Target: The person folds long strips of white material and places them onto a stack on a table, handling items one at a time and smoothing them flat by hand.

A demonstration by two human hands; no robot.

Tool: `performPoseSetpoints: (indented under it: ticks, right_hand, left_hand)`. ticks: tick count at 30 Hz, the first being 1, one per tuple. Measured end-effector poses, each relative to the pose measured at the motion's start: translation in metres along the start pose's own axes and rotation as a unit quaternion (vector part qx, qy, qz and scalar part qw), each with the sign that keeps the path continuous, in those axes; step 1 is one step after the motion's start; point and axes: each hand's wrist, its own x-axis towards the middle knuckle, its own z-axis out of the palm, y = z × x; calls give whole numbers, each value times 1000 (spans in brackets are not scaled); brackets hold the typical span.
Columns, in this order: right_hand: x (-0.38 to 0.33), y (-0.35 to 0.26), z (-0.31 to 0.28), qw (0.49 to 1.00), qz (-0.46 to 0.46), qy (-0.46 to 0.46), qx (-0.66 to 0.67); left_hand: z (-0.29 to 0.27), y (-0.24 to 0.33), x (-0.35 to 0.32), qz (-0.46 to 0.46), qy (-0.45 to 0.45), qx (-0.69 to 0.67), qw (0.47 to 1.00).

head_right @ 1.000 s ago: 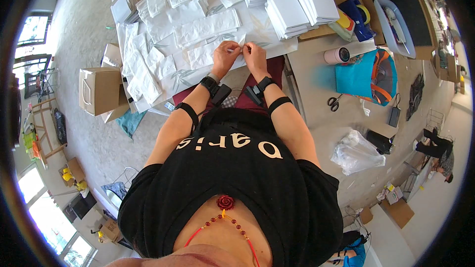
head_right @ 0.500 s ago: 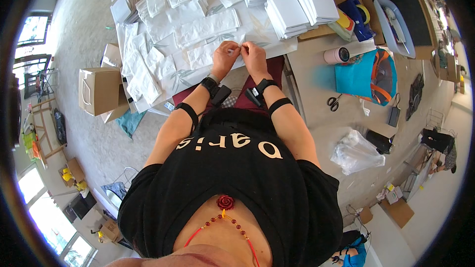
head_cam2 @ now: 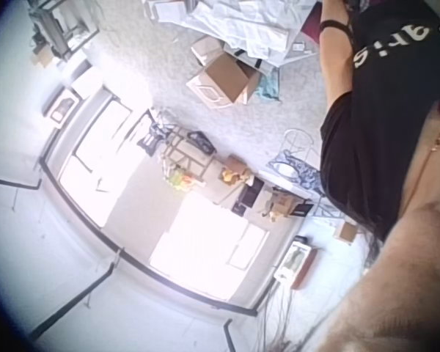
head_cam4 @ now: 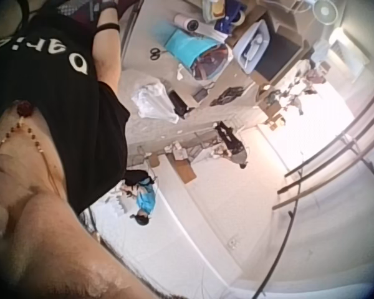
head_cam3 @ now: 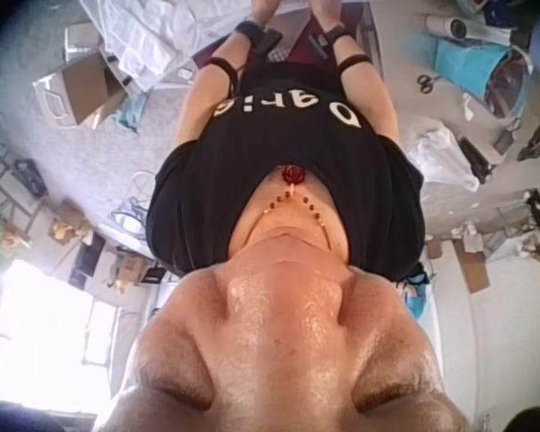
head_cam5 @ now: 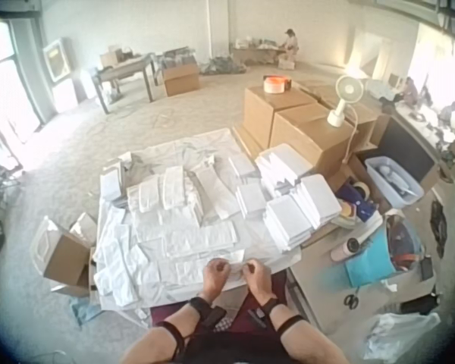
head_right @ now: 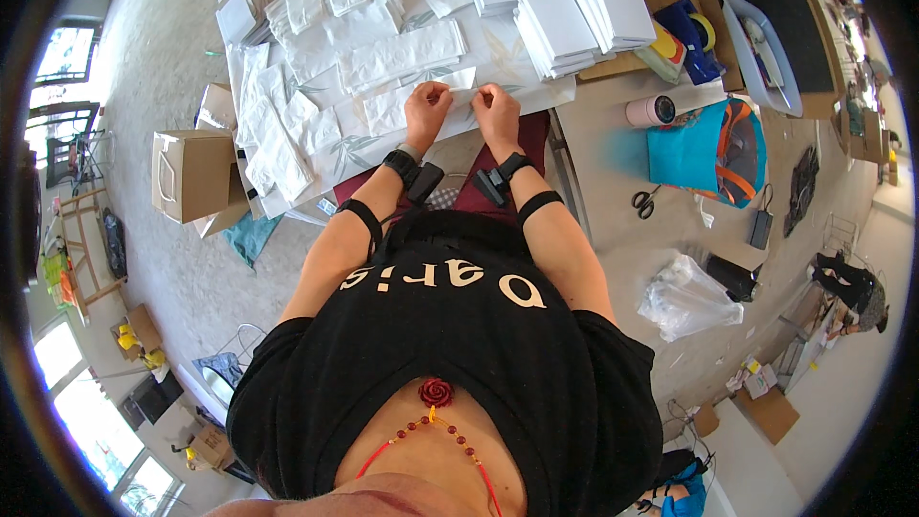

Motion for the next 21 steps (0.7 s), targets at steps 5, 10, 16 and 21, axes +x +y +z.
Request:
performPoseSetpoints:
  ticks: [5,10,16,21]
  right_hand:
    - [1,-4,-1,998,58,-25,19]
    - [4,7,3,994,91,-31,60]
    - [9,18,4,980,148,-58,118]
    - [7,-9,-4,993,77,-84,28]
  left_hand:
    - [-2,-5,0,-44,14,-40,998]
    - [-4,-11,5,-106,7,-98,989]
    - [-5,-15,10,-136,-15,-181,974]
    - [-6,-16,7,-112,-28,-174,978]
